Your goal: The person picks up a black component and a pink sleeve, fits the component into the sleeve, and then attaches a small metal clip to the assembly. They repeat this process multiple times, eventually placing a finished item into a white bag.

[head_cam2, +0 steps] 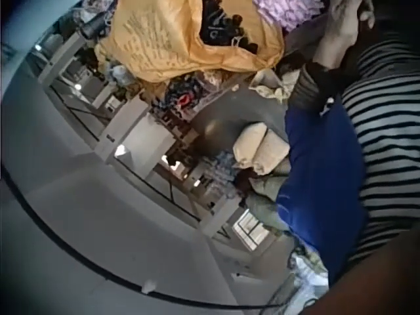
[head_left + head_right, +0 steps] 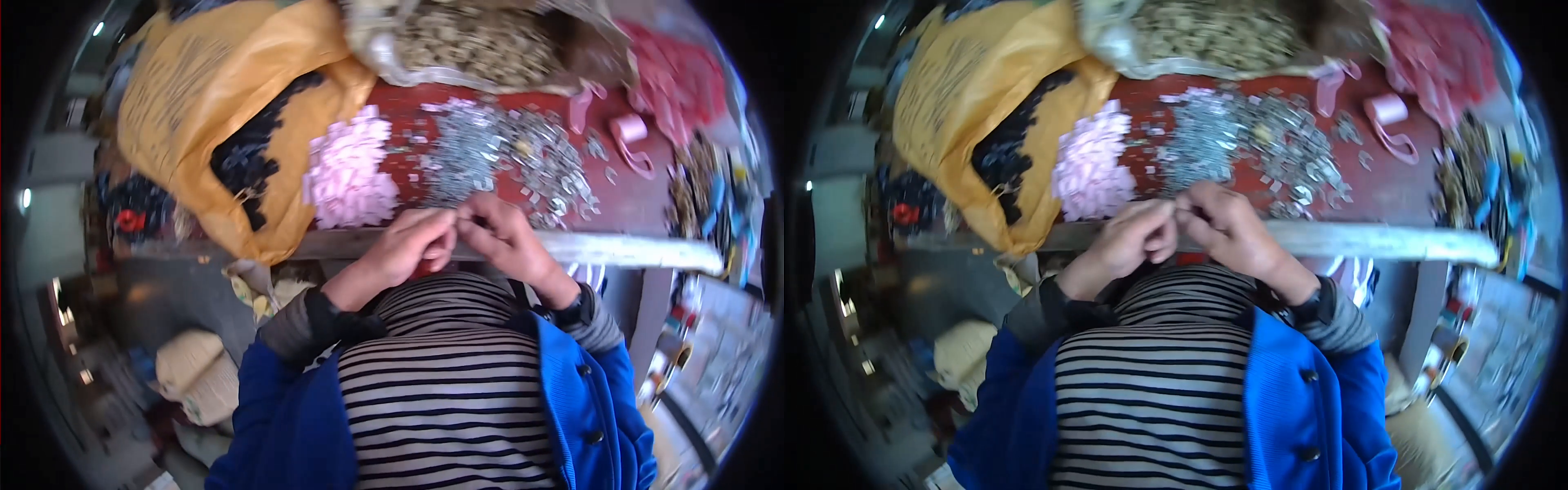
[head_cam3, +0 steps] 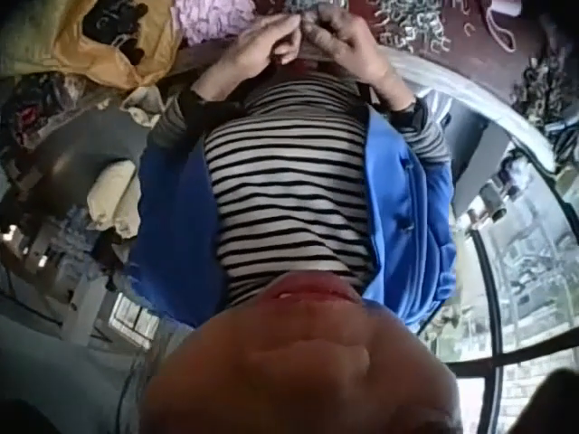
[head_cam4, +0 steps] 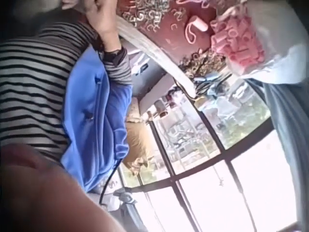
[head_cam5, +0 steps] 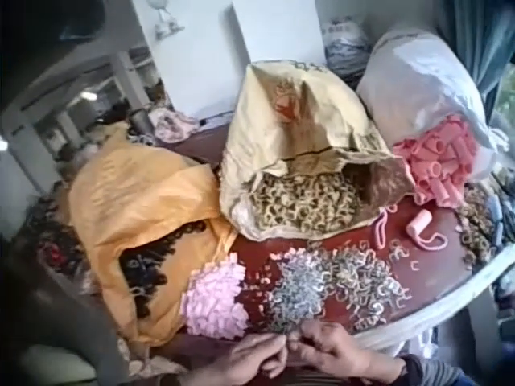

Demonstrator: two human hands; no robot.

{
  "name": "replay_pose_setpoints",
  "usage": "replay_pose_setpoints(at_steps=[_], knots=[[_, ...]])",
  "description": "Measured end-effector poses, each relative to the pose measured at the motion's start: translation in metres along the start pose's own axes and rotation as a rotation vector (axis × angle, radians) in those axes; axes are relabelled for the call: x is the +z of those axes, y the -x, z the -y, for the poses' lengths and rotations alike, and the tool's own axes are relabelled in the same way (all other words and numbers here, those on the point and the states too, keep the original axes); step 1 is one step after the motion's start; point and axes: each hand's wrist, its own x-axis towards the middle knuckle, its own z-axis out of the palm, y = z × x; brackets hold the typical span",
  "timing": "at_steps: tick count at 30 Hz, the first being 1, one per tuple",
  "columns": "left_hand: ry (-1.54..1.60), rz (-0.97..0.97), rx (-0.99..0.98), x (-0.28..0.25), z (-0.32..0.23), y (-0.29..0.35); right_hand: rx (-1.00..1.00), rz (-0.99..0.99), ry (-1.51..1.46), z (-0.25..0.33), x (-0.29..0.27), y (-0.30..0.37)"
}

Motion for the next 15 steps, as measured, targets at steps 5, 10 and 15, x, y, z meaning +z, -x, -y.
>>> replay_pose_setpoints(at_steps=[5, 10, 15], knots=[[-0.368, -0.263, 0.188, -0.043, -0.025, 0.015, 0.085, 0.075, 0.065, 0.000, 0.004, -0.017], [-1.486, -0.931, 0.569, -0.140, -0.065, 0.041, 0.222, -0.007, 0.147, -0.004, 0.003, -0.028], [-1.875, -0.856, 0.125, -0.196, -0.062, 0.054, 0.224, -0.035, 0.249, -0.006, -0.001, -0.043]])
